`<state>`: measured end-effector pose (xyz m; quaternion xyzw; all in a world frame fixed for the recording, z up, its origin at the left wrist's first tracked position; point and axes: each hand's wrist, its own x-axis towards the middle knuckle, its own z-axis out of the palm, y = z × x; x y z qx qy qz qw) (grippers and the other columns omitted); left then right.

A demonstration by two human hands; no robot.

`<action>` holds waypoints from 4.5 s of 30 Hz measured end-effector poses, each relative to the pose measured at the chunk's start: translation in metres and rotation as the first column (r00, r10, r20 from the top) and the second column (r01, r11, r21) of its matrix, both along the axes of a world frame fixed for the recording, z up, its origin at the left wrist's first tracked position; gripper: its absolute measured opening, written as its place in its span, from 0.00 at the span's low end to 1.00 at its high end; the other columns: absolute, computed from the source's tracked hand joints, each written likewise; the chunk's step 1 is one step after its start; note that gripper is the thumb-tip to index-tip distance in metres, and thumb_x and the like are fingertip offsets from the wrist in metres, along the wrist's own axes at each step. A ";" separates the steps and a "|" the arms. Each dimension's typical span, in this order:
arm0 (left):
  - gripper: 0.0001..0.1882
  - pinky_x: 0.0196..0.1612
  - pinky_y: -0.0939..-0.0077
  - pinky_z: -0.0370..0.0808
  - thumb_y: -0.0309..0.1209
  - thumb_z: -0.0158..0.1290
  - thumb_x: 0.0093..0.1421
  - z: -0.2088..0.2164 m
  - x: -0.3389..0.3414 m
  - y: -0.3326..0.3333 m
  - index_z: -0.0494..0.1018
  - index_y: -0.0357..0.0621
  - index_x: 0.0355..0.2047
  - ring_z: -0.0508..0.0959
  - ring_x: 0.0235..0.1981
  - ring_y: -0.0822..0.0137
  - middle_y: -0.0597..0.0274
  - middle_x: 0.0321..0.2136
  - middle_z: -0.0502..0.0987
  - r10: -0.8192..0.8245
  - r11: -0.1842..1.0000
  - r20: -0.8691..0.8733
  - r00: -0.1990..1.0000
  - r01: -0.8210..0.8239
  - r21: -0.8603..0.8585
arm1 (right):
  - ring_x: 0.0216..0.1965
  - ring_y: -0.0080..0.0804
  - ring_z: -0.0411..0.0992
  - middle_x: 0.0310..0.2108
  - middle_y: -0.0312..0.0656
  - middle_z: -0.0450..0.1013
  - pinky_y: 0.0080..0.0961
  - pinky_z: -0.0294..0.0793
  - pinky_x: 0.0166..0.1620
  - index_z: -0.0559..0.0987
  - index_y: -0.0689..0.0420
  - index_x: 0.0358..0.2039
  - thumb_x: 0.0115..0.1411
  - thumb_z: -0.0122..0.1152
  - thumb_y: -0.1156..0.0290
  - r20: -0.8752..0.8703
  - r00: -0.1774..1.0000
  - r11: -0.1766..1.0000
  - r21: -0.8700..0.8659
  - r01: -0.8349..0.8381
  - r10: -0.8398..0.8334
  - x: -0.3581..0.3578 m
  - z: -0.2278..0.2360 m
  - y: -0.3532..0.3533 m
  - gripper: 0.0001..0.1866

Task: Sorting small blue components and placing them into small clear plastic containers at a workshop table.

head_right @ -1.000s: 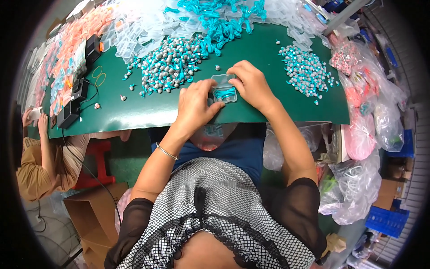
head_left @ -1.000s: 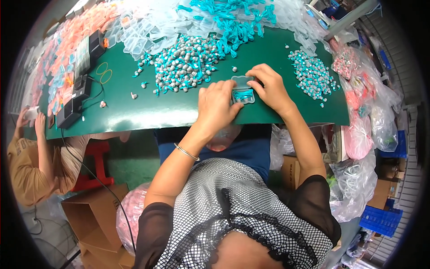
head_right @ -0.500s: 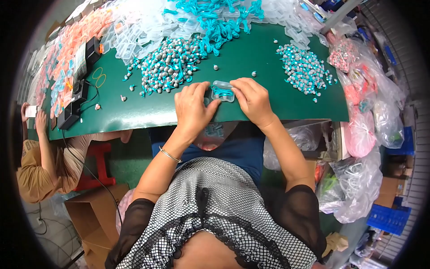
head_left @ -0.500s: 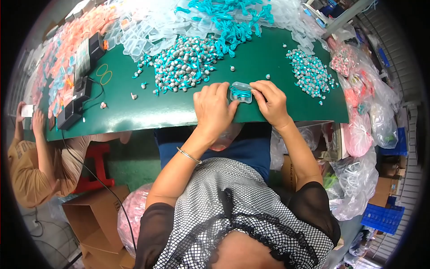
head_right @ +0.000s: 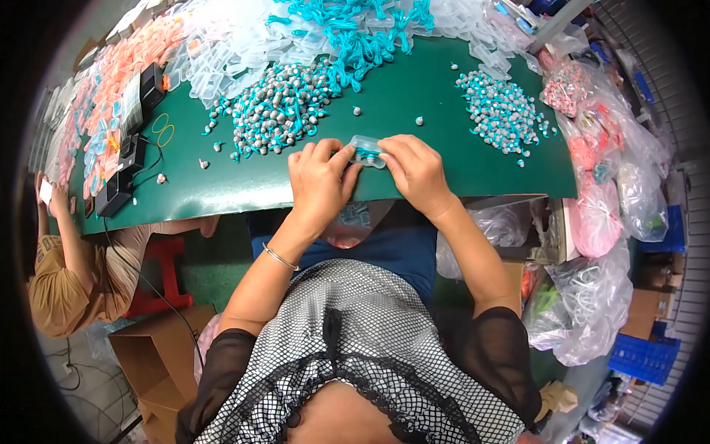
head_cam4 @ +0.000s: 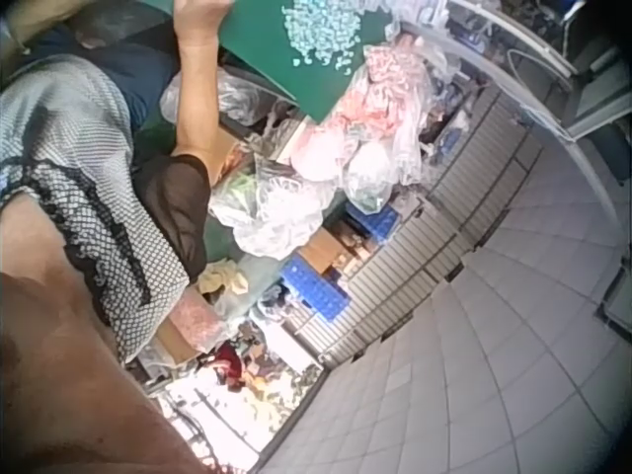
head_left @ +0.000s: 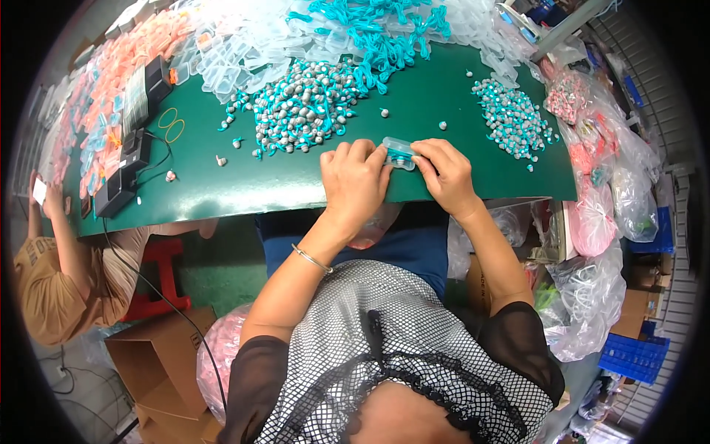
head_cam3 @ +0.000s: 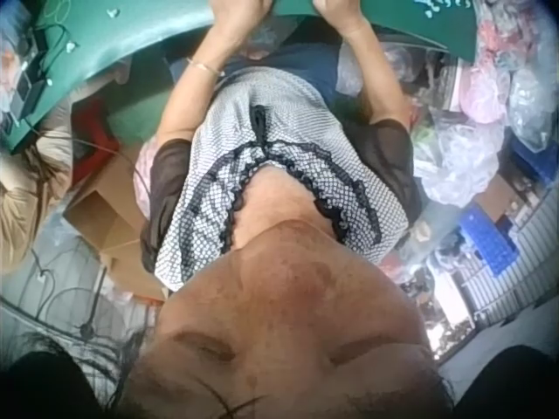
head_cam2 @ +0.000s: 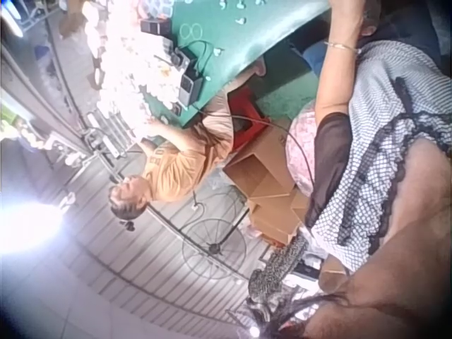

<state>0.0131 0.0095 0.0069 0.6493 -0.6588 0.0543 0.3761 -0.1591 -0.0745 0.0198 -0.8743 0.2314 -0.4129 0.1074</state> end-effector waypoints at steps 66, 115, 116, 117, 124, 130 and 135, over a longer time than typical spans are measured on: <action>0.23 0.48 0.60 0.67 0.40 0.62 0.47 0.007 0.038 -0.003 0.72 0.47 0.43 0.73 0.42 0.60 0.62 0.42 0.74 -0.347 0.936 0.120 0.930 0.352 -0.025 | 0.47 0.33 0.70 0.36 0.34 0.76 0.45 0.59 0.51 0.81 0.49 0.41 0.48 0.66 0.71 -0.136 0.977 0.898 -0.432 0.089 -0.162 0.129 0.019 -0.128 0.17; 0.06 0.34 0.55 0.76 0.29 0.54 0.56 0.010 0.029 -0.094 0.79 0.45 0.31 0.79 0.32 0.49 0.52 0.29 0.76 -0.131 0.973 0.152 0.980 0.098 0.208 | 0.40 0.39 0.71 0.31 0.37 0.72 0.36 0.68 0.44 0.78 0.55 0.32 0.51 0.66 0.72 -0.318 0.940 0.991 -0.087 0.103 -0.126 -0.031 0.014 -0.014 0.08; 0.06 0.34 0.56 0.76 0.29 0.53 0.55 0.010 0.033 -0.094 0.79 0.44 0.31 0.79 0.33 0.50 0.53 0.29 0.76 -0.163 0.970 0.191 0.968 0.122 0.210 | 0.39 0.38 0.71 0.31 0.38 0.72 0.36 0.68 0.44 0.78 0.55 0.30 0.51 0.67 0.71 -0.304 0.938 0.984 -0.121 0.134 -0.165 -0.031 0.009 -0.013 0.07; 0.07 0.34 0.56 0.76 0.29 0.53 0.55 0.010 0.039 -0.093 0.79 0.44 0.32 0.79 0.33 0.50 0.53 0.29 0.76 -0.210 0.965 0.218 0.953 0.167 0.200 | 0.36 0.38 0.71 0.28 0.38 0.71 0.35 0.68 0.41 0.77 0.54 0.27 0.49 0.69 0.68 -0.273 0.933 0.967 -0.164 0.194 -0.233 -0.027 0.005 -0.010 0.08; 0.05 0.36 0.59 0.76 0.29 0.59 0.54 0.017 0.038 -0.081 0.80 0.43 0.32 0.79 0.33 0.52 0.55 0.30 0.77 -0.277 0.944 0.086 0.957 0.254 0.211 | 0.30 0.43 0.74 0.26 0.42 0.73 0.38 0.72 0.33 0.76 0.56 0.27 0.54 0.66 0.66 -0.225 0.930 0.953 0.013 0.302 -0.291 0.006 -0.002 -0.011 0.09; 0.06 0.36 0.54 0.76 0.29 0.58 0.53 0.017 0.028 -0.080 0.78 0.42 0.31 0.79 0.34 0.49 0.52 0.30 0.76 -0.190 0.961 -0.099 0.977 0.206 0.186 | 0.29 0.44 0.76 0.27 0.42 0.76 0.40 0.74 0.31 0.80 0.55 0.29 0.56 0.64 0.64 -0.252 0.829 0.818 0.179 0.547 -0.499 -0.018 0.017 -0.047 0.08; 0.07 0.36 0.59 0.77 0.28 0.59 0.53 0.012 0.025 -0.084 0.78 0.40 0.33 0.80 0.32 0.50 0.52 0.30 0.79 -0.100 0.956 -0.064 0.993 0.114 0.271 | 0.25 0.38 0.75 0.25 0.41 0.76 0.32 0.73 0.29 0.82 0.59 0.31 0.54 0.66 0.71 -0.240 0.878 0.864 0.201 0.462 -0.414 -0.025 0.000 -0.058 0.06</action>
